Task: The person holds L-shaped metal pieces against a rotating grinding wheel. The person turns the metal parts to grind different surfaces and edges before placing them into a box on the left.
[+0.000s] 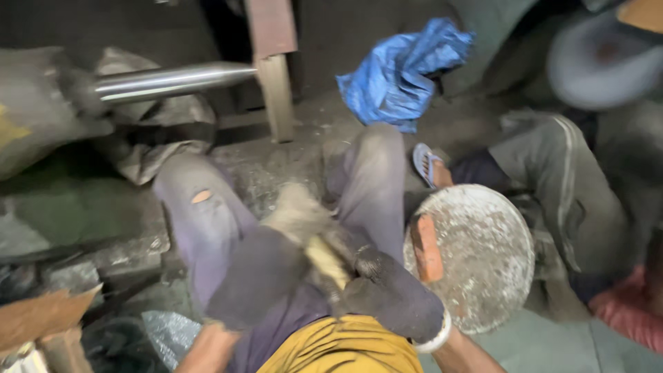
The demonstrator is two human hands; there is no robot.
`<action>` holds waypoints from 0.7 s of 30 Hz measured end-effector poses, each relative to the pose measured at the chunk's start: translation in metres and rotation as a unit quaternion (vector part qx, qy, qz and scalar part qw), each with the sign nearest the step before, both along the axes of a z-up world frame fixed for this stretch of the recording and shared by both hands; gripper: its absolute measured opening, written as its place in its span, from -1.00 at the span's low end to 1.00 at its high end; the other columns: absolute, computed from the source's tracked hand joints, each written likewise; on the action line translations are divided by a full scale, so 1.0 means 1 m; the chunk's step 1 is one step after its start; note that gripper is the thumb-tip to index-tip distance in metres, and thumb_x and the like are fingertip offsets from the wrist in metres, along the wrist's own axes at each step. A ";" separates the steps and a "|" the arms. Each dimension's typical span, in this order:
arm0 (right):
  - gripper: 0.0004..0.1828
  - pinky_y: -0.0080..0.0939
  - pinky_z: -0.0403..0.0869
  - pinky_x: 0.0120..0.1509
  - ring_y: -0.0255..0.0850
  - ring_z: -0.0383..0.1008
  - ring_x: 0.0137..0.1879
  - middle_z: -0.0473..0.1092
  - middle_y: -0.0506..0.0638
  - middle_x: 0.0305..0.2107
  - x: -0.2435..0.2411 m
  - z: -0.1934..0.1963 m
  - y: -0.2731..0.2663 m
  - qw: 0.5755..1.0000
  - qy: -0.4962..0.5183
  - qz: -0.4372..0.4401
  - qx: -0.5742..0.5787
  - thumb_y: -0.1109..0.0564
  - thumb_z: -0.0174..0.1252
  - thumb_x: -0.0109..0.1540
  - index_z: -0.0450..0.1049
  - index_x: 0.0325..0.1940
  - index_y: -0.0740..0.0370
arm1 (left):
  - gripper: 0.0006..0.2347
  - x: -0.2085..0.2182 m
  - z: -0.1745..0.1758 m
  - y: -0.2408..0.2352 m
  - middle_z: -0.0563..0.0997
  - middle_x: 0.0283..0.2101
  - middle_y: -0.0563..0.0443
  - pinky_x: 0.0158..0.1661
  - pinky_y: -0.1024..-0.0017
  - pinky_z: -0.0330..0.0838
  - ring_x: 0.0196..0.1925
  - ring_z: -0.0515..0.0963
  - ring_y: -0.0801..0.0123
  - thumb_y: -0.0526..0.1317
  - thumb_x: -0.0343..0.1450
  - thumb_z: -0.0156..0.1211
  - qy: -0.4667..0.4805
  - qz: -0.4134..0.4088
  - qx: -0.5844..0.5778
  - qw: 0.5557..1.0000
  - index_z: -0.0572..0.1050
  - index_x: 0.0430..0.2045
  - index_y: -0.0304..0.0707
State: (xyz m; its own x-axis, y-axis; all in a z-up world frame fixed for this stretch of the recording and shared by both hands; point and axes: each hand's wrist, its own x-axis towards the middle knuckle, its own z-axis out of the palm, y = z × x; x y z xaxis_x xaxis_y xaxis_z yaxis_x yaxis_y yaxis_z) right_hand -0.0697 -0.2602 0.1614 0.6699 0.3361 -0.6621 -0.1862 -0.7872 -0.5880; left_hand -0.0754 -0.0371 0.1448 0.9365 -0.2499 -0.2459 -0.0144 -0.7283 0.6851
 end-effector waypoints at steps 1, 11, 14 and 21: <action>-0.64 -0.13 0.47 -0.05 -0.13 0.47 -0.10 0.42 0.27 -0.17 0.002 -0.006 -0.006 0.974 -0.016 -0.042 0.221 0.10 0.22 0.29 0.43 0.03 0.45 | -0.61 -0.001 -0.008 0.005 0.58 -0.11 -0.12 -0.03 0.17 0.40 -0.05 0.58 0.01 -0.33 0.33 0.15 0.000 -0.014 -0.006 1.000 0.50 0.08 -0.07; -0.30 0.12 0.45 0.07 0.23 0.53 -0.03 0.50 0.33 -0.18 0.028 -0.086 -0.111 0.932 -0.197 -0.182 -0.246 -0.13 0.44 0.00 0.43 0.07 0.32 | -0.80 -0.027 -0.066 0.054 0.53 0.12 -0.20 0.05 0.39 0.57 0.10 0.60 0.21 -0.34 0.67 -0.06 -0.170 0.269 -0.460 0.829 0.37 0.15 -0.44; -0.26 0.16 0.44 0.08 0.28 0.50 0.02 0.49 0.37 -0.14 0.020 -0.115 -0.121 0.927 -0.216 -0.218 -0.217 -0.12 0.38 0.00 0.40 0.14 0.31 | -0.80 -0.028 -0.084 0.075 0.51 0.07 -0.24 0.15 0.37 0.56 0.11 0.59 0.21 -0.30 0.73 -0.05 -0.186 0.280 -0.396 0.855 0.34 0.13 -0.56; -0.28 -0.14 0.50 -0.01 -0.17 0.52 -0.09 0.53 0.09 -0.14 0.036 -0.062 -0.141 0.956 -0.141 -0.256 0.015 0.10 0.31 0.03 0.39 0.28 0.26 | -0.74 -0.025 -0.120 0.084 0.49 0.20 -0.18 0.29 0.12 0.58 0.23 0.56 0.20 -0.23 0.66 0.08 -0.047 0.255 -0.758 0.598 0.34 0.17 -0.43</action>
State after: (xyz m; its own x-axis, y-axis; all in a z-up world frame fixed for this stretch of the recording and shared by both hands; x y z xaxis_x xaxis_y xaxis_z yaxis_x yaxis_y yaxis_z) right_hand -0.0333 -0.4017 0.0991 0.9023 -0.0673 -0.4258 -0.3731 -0.6170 -0.6929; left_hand -0.1001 0.0471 0.0244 0.9778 0.2060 -0.0385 -0.1466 0.8037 0.5768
